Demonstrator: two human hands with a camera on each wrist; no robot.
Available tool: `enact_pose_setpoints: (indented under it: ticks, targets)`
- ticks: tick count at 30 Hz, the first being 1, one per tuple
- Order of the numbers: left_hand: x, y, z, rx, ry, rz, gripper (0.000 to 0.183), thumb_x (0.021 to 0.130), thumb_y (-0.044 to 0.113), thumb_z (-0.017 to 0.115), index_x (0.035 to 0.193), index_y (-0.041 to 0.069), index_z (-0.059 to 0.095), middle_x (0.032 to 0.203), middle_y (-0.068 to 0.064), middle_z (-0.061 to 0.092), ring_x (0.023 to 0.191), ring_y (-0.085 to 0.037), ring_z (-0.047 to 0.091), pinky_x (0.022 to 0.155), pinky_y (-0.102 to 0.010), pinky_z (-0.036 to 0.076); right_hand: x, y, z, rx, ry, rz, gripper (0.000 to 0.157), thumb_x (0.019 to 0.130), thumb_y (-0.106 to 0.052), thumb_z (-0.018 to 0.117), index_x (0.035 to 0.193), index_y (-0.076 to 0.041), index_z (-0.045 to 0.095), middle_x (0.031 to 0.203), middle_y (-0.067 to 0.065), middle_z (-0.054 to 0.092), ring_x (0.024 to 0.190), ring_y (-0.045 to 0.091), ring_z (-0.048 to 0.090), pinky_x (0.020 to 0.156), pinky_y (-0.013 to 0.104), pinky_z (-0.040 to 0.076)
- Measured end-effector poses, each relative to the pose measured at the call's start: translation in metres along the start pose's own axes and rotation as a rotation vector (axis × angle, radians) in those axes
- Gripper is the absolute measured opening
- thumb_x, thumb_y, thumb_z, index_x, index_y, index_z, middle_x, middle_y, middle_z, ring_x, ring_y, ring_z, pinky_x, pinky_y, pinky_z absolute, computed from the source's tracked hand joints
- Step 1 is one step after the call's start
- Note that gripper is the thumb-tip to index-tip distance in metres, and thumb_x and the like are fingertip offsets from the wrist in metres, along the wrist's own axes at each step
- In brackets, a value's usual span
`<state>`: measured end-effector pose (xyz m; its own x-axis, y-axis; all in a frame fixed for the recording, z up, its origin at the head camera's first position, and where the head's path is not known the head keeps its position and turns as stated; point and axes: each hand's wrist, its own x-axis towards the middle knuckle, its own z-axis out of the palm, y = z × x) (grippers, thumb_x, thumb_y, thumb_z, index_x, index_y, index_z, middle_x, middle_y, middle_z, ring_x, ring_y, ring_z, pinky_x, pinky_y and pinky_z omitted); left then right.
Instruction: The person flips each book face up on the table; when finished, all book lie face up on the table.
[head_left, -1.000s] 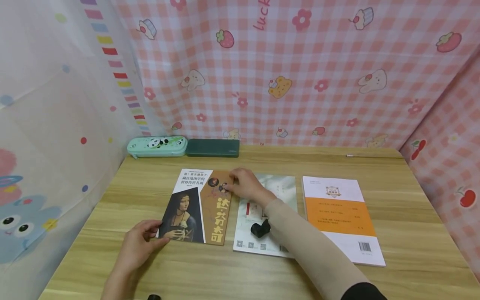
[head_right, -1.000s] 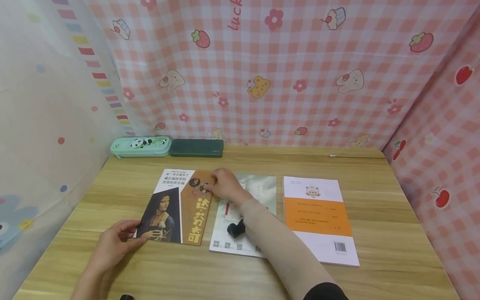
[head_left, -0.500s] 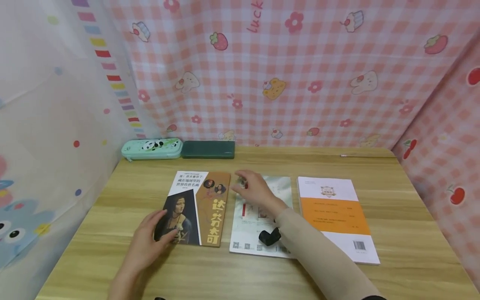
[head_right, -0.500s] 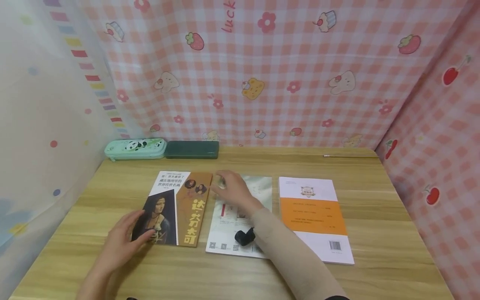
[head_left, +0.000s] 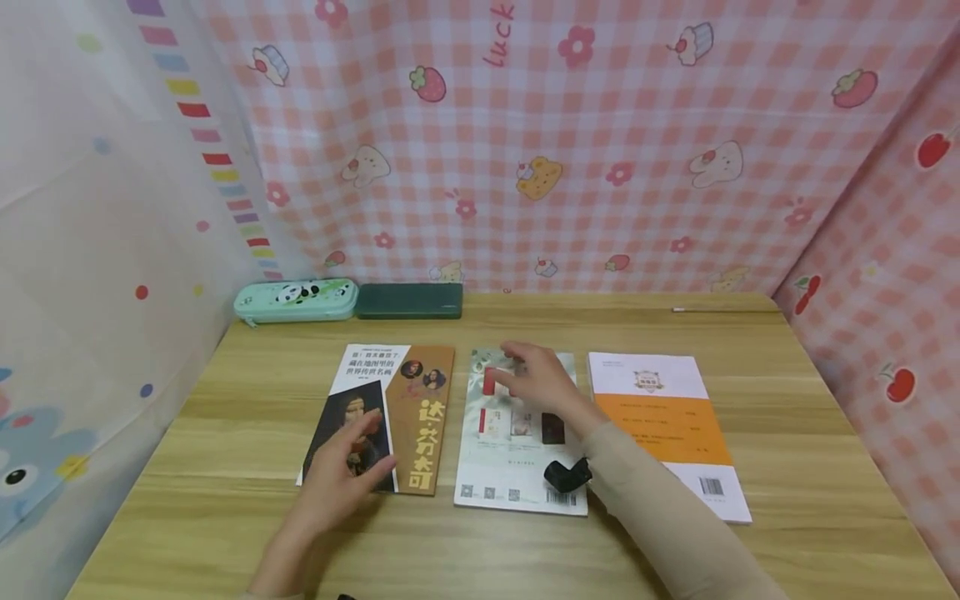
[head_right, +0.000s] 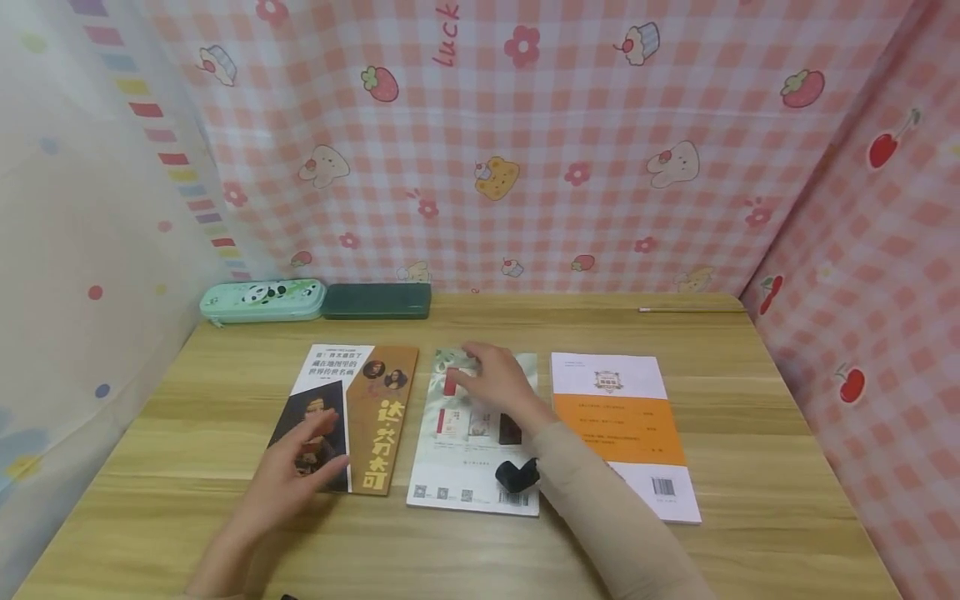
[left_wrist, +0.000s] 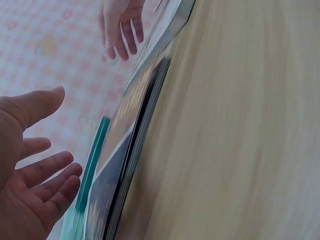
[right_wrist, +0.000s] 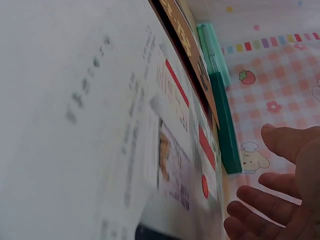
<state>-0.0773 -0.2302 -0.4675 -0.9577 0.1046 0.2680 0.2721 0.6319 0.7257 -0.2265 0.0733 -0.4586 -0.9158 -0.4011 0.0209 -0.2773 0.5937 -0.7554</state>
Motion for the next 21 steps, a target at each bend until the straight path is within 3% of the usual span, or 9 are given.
enact_pose_setpoints:
  ticks: [8, 12, 21]
  targets:
    - [0.003, 0.007, 0.024, -0.034, -0.069, 0.035, 0.054, 0.086, 0.011, 0.081, 0.132, -0.008, 0.06, 0.126, -0.021, 0.066, 0.112, -0.033, 0.065, 0.095, -0.05, 0.055, -0.01, 0.013, -0.014, -0.012, 0.026, 0.017, 0.056, 0.097, -0.031, 0.069, 0.142, -0.001, 0.055, 0.132, 0.017, 0.064, 0.118, 0.033, 0.062, 0.101, 0.048, 0.051]
    - [0.004, 0.009, 0.031, -0.028, -0.084, 0.038, 0.054, 0.085, 0.013, 0.082, 0.131, -0.006, 0.062, 0.129, -0.02, 0.066, 0.118, -0.033, 0.063, 0.104, -0.051, 0.049, -0.013, 0.02, -0.022, -0.005, 0.051, 0.029, 0.057, 0.097, -0.03, 0.07, 0.143, 0.0, 0.054, 0.131, 0.018, 0.064, 0.117, 0.034, 0.062, 0.1, 0.049, 0.052]
    - [0.011, 0.021, 0.041, -0.062, -0.172, -0.049, 0.062, 0.083, 0.017, 0.084, 0.138, 0.001, 0.06, 0.14, -0.018, 0.059, 0.132, -0.034, 0.053, 0.115, -0.049, 0.037, -0.02, 0.035, -0.033, -0.03, 0.077, -0.005, 0.054, 0.096, -0.029, 0.071, 0.14, 0.0, 0.057, 0.127, 0.019, 0.065, 0.111, 0.034, 0.065, 0.095, 0.048, 0.056]
